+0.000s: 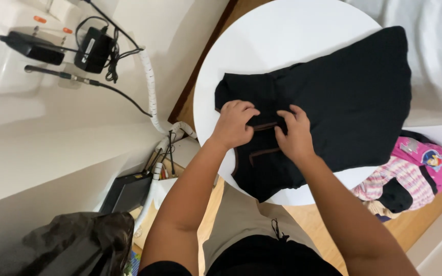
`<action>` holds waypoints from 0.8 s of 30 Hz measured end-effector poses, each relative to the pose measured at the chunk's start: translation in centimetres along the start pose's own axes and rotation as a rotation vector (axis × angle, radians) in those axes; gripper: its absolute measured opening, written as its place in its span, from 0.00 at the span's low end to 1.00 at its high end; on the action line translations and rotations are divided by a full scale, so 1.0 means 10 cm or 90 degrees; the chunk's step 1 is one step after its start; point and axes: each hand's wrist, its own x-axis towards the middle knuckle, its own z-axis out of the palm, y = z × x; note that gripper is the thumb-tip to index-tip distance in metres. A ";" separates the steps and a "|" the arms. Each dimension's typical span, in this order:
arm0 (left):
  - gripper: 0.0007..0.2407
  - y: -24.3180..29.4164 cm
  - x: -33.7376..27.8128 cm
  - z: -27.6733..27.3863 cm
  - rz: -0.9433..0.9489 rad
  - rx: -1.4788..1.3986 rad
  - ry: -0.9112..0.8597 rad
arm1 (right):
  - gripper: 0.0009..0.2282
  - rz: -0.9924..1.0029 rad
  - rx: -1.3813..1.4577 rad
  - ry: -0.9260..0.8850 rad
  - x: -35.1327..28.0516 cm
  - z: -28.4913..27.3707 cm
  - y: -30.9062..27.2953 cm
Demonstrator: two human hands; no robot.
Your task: The person folds a grey long-sleeved shirt on a white round table, then places it on a bed. They then fold a black top with embroidery and lace details on the same table and place it on the bed.
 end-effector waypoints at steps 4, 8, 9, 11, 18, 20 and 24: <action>0.15 -0.20 0.27 0.32 0.024 -0.024 -0.019 | 0.24 0.080 -0.040 0.038 -0.33 -0.03 0.26; 0.18 -0.36 0.48 0.47 0.040 0.082 -0.095 | 0.32 0.312 -0.024 -0.028 -0.43 -0.07 0.52; 0.21 -0.39 0.50 0.49 0.038 0.137 -0.120 | 0.33 0.392 -0.004 -0.063 -0.42 -0.10 0.51; 0.22 -0.43 0.41 0.43 0.013 0.159 -0.129 | 0.36 0.411 -0.039 -0.111 -0.24 -0.20 0.30; 0.27 -0.21 -0.03 0.11 -0.203 0.288 -0.159 | 0.41 0.227 -0.232 -0.224 0.37 -0.33 0.22; 0.29 0.07 -0.07 -0.03 -0.266 0.299 -0.221 | 0.40 0.163 -0.252 -0.252 0.54 -0.45 0.28; 0.33 0.44 -0.34 0.07 -0.394 0.275 -0.372 | 0.38 0.016 -0.292 -0.317 0.70 -0.63 0.46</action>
